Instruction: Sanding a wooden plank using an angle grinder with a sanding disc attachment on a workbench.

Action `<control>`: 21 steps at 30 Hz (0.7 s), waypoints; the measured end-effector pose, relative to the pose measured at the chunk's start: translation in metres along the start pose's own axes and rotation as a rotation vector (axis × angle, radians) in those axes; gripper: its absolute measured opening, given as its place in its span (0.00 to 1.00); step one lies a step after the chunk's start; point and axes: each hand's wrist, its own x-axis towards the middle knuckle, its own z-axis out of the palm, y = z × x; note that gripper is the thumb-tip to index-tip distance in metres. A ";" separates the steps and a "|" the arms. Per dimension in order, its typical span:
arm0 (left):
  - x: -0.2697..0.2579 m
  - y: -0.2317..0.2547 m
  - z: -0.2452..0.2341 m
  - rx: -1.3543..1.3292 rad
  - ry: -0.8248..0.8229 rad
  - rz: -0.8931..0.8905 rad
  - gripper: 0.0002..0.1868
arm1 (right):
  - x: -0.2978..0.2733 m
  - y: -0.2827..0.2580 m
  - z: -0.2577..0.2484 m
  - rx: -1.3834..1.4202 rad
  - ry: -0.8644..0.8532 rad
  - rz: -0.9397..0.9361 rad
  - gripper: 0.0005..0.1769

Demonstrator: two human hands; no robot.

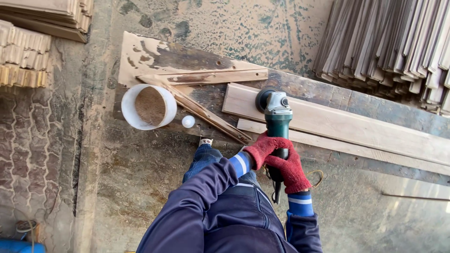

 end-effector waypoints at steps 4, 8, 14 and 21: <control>-0.005 0.021 -0.041 -0.134 -0.007 0.016 0.41 | 0.002 -0.019 0.040 -0.070 -0.076 -0.023 0.30; -0.021 0.040 -0.071 -0.194 -0.010 -0.006 0.44 | 0.000 -0.027 0.068 -0.144 -0.143 -0.031 0.29; -0.031 0.045 -0.086 -0.219 0.014 -0.015 0.47 | -0.010 -0.044 0.088 -0.264 -0.167 -0.010 0.32; -0.007 0.020 -0.053 -0.142 -0.101 0.046 0.35 | -0.016 -0.038 0.059 -0.157 -0.095 0.029 0.28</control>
